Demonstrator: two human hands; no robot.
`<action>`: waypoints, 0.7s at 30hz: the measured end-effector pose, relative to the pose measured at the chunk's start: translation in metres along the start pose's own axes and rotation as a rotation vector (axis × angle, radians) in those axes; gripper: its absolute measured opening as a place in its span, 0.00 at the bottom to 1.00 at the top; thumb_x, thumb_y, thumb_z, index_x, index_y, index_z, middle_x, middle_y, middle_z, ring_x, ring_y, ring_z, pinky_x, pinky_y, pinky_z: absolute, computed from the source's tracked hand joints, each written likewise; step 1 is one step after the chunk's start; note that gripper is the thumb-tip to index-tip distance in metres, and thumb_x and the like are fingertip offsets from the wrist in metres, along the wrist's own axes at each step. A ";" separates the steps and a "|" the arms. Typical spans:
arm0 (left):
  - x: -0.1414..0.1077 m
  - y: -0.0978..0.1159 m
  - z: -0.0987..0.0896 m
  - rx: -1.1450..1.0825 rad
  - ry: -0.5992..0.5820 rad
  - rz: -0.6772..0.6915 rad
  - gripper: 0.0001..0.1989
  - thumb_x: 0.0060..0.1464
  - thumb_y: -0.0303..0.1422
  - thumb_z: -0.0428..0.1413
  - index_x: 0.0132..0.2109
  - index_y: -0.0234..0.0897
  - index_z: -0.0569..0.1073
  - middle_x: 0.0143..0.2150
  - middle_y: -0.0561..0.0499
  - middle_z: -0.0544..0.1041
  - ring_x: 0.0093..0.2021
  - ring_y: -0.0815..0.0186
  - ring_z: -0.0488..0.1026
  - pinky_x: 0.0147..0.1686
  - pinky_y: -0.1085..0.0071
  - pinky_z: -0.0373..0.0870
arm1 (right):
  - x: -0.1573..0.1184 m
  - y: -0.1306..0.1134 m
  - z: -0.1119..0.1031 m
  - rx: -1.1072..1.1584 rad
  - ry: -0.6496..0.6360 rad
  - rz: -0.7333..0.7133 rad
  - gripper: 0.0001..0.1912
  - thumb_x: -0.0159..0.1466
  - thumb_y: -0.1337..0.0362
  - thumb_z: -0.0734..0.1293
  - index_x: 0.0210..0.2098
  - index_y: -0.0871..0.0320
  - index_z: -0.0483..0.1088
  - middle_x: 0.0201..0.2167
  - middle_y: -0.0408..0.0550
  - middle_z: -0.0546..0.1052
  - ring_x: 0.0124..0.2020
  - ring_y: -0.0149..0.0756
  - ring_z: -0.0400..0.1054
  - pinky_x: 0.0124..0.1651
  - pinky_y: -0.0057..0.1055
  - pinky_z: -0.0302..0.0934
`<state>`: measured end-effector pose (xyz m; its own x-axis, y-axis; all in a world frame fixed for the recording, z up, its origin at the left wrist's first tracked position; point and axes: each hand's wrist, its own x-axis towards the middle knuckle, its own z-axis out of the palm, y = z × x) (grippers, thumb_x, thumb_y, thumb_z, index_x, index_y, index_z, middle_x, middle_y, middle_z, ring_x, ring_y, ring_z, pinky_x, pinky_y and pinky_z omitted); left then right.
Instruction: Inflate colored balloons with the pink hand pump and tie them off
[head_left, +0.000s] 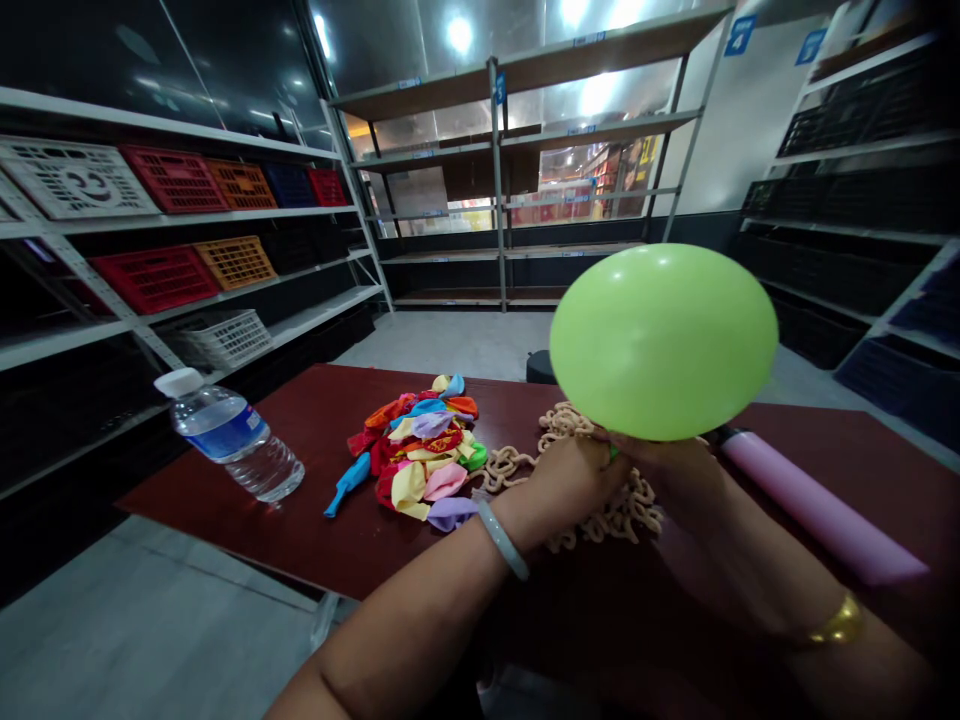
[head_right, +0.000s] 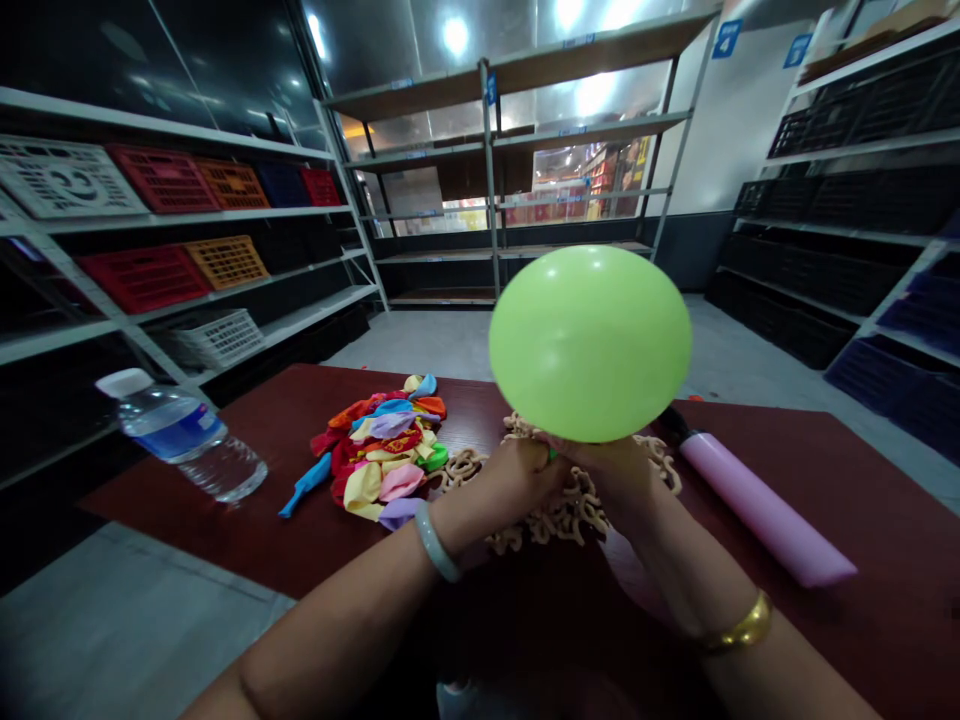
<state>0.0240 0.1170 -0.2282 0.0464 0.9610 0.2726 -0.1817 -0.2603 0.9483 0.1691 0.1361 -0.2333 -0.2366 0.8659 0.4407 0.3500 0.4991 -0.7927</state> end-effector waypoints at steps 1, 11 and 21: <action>-0.001 0.003 0.000 0.174 -0.105 0.060 0.11 0.47 0.30 0.63 0.20 0.40 0.72 0.19 0.51 0.69 0.24 0.63 0.66 0.37 0.66 0.66 | 0.000 -0.002 -0.002 0.118 -0.018 0.066 0.28 0.63 0.51 0.61 0.60 0.50 0.62 0.53 0.54 0.75 0.47 0.48 0.73 0.42 0.46 0.72; -0.001 0.005 0.004 -0.107 -0.322 -0.107 0.22 0.59 0.49 0.51 0.28 0.35 0.71 0.27 0.49 0.68 0.25 0.68 0.62 0.26 0.72 0.58 | 0.006 -0.005 -0.014 0.408 -0.114 0.251 0.16 0.57 0.48 0.65 0.39 0.50 0.74 0.32 0.51 0.77 0.27 0.43 0.71 0.30 0.45 0.70; 0.000 0.016 0.000 0.168 -0.248 0.156 0.06 0.50 0.36 0.62 0.28 0.41 0.79 0.31 0.46 0.77 0.37 0.60 0.71 0.40 0.67 0.64 | 0.010 -0.011 -0.025 0.518 0.043 0.275 0.28 0.51 0.54 0.72 0.51 0.46 0.70 0.50 0.51 0.77 0.49 0.51 0.72 0.47 0.47 0.70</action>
<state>0.0210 0.1126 -0.2135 0.2721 0.8617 0.4283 -0.0416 -0.4342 0.8999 0.1856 0.1403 -0.2091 -0.1589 0.9673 0.1978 -0.0978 0.1840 -0.9781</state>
